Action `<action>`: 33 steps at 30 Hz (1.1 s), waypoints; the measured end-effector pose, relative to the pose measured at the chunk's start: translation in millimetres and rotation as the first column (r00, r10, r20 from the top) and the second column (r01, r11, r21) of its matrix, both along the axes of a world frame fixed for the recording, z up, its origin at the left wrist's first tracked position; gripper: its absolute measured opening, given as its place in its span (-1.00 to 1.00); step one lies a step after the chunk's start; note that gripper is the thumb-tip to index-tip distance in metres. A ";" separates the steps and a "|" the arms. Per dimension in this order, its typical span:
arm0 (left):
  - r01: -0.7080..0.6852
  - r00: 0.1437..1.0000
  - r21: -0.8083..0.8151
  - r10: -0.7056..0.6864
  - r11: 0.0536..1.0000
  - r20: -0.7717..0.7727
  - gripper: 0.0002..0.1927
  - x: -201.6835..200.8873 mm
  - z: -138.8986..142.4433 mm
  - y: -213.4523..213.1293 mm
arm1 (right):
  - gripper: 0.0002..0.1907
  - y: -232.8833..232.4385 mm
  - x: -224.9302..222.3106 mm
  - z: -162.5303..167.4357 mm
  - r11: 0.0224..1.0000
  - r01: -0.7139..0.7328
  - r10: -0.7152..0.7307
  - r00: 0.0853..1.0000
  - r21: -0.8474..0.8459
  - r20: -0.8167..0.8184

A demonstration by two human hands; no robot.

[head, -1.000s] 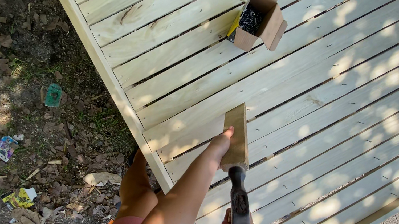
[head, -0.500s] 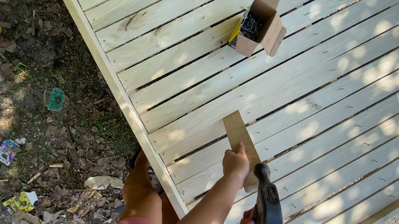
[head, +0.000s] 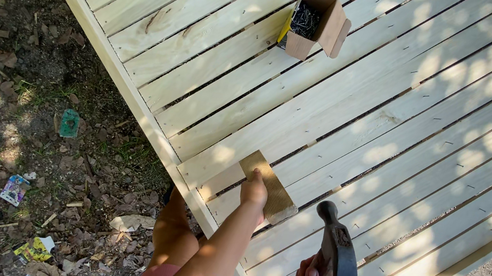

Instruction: The person hammers nails into a slatted wooden frame lying on the ground, working around its edges with a claw hammer. They use a small wood block to press and align the slats between hammering, and reach into a cardboard box of nails on the frame.

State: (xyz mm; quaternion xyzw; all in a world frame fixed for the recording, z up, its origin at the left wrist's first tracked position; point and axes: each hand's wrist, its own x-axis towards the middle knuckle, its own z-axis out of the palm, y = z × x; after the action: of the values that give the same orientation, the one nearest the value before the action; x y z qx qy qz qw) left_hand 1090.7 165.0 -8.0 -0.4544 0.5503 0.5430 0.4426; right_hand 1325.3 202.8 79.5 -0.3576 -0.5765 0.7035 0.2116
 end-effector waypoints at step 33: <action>0.016 0.985 0.254 -0.058 0.967 0.162 -0.50 -58.9 -16.9 -23.0 | -0.51 -44.2 -71.2 23.4 0.996 -0.061 0.041 0.962 0.069 0.269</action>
State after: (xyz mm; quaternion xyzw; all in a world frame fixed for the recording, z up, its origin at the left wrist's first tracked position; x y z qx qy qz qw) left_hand 1031.8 142.0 -24.9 -0.4284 0.4461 0.5599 0.5514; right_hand 1254.0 158.6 102.9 -0.4259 -0.6352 0.6317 0.1274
